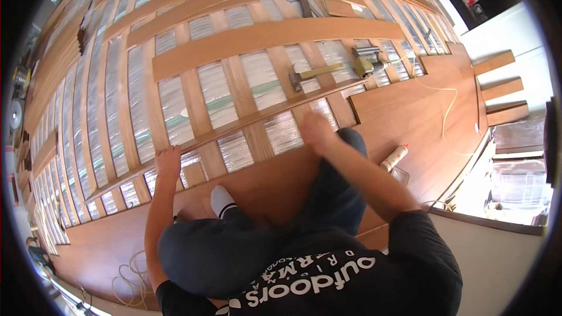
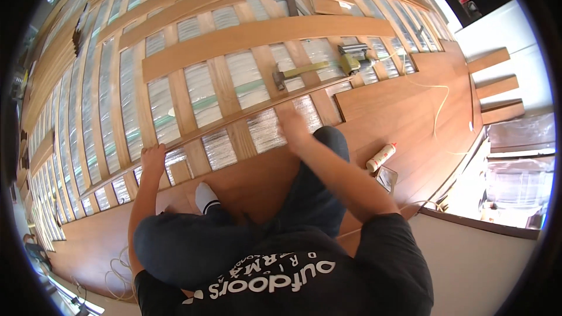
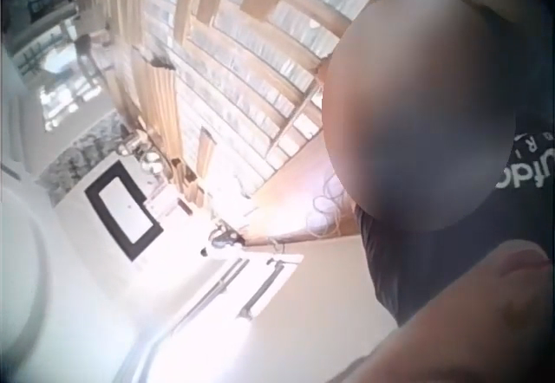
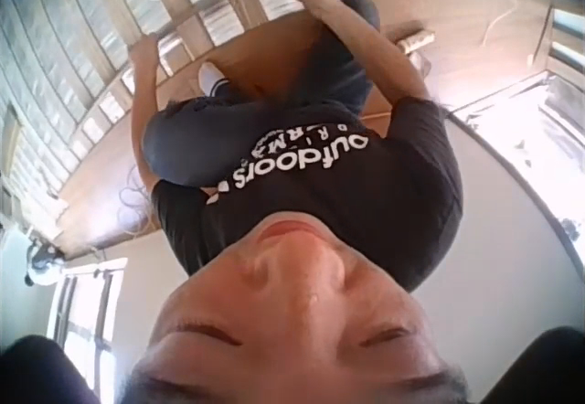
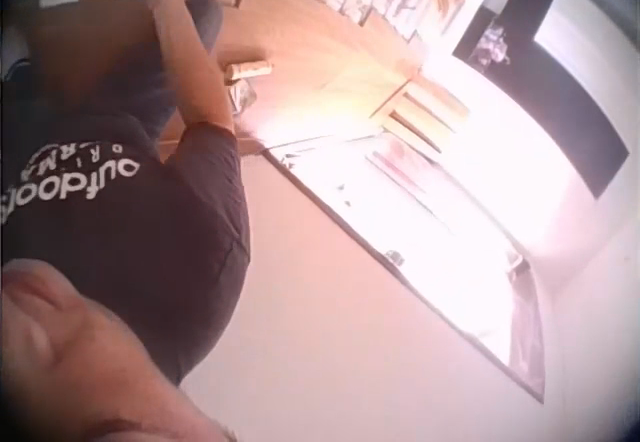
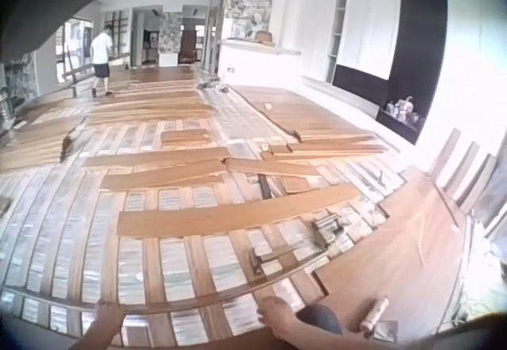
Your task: The person installs laminate wood flooring by applying glue to the planks, positioning them on the underlayment, and securing them using a pneumatic nail gun and a hammer.
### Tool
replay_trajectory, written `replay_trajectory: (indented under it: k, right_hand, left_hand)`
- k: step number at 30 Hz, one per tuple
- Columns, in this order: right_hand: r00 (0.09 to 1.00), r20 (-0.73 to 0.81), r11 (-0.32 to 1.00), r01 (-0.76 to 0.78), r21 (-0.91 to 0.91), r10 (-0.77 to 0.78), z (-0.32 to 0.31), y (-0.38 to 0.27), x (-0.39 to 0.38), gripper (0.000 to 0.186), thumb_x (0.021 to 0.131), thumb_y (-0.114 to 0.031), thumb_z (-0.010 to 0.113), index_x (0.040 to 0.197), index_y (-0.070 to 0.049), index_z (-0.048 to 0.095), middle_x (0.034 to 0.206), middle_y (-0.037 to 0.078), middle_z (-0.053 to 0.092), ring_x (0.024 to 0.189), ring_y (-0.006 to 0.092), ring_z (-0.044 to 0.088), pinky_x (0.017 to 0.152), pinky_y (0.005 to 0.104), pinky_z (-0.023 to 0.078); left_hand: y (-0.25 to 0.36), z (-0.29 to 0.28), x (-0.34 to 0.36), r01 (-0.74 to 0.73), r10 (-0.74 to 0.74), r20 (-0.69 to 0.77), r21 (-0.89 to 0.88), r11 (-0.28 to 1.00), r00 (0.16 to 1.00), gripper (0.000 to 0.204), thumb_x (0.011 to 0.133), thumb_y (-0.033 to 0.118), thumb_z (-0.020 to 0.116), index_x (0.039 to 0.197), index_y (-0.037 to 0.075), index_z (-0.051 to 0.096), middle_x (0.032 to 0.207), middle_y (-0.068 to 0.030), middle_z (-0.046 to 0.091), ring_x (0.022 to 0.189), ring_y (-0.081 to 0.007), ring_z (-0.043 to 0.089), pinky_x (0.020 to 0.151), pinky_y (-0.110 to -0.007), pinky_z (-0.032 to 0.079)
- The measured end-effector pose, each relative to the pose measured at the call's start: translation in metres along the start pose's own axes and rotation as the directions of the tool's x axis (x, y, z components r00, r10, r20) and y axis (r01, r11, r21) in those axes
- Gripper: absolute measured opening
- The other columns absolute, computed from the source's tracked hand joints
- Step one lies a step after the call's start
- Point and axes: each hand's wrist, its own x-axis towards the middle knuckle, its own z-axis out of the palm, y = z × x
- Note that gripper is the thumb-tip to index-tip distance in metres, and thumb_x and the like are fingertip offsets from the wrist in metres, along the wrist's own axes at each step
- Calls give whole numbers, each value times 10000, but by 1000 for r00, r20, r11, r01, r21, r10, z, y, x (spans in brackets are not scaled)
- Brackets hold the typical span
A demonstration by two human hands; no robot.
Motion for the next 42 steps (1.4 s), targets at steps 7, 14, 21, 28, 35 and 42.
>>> replay_trajectory:
  k: [7, 14, 21, 28, 35, 42]
  right_hand:
    - [995, 79, 753, -98, 651, 61, 34, 142, 136, 722, 991, -507, 654, 1532, -110, 388, 1450, 150, 518, 1275, 320, 540, 1103, 447, 433]
    - [973, 67, 717, -207, 665, 219, 24, 165, 124, 358, 1058, -262, 555, 1383, -115, 521, 1345, 66, 607, 1224, 269, 584, 1074, 451, 451]
    - [980, 107, 713, -197, 673, 170, 20, 157, 119, 330, 1067, -269, 569, 1372, -143, 542, 1352, 45, 629, 1222, 250, 606, 1069, 433, 459]
    - [944, 229, 654, -329, 681, 237, 27, 168, 121, 303, 1052, -285, 597, 1329, -165, 568, 1300, -3, 653, 1164, 186, 620, 988, 377, 475]
    - [777, 562, 947, -132, -295, 283, 17, 131, 76, 220, 948, -280, 681, 884, -78, 740, 841, 74, 738, 809, 249, 707, 685, 373, 547]
    - [745, 289, 369, 580, -726, -602, -46, 46, 162, 268, 950, -286, 638, 1087, -75, 729, 1213, 148, 693, 1165, 347, 626, 1002, 448, 511]
  left_hand:
    - [18, 5, -19, -50, 51, -47, 4, 999, 998, 136, 946, 167, 594, 1072, 126, 625, 1089, -120, 692, 1060, -316, 675, 934, -479, 490]
    - [22, 3, 35, -267, 319, 407, -180, 947, 856, 513, 983, 460, 599, 1343, 95, 621, 1193, -197, 707, 1084, -385, 684, 964, -528, 518]
    - [8, 52, 118, 199, 61, 420, -546, 814, 905, 682, 1037, 602, 428, 1255, 12, 690, 1200, -242, 711, 1150, -430, 653, 988, -467, 505]
    - [-8, 88, 113, 193, 55, 381, -581, 791, 923, 729, 1047, 604, 371, 1184, -24, 713, 1098, -315, 704, 1108, -478, 652, 975, -509, 493]
    - [-53, 98, 83, 208, -92, 314, -358, 911, 945, 688, 1081, 512, 339, 972, -33, 745, 969, -345, 691, 988, -529, 654, 891, -586, 497]
    - [-47, 105, 75, 160, -76, 275, -298, 941, 958, 635, 1071, 494, 372, 958, 8, 764, 912, -315, 703, 886, -510, 673, 835, -603, 513]
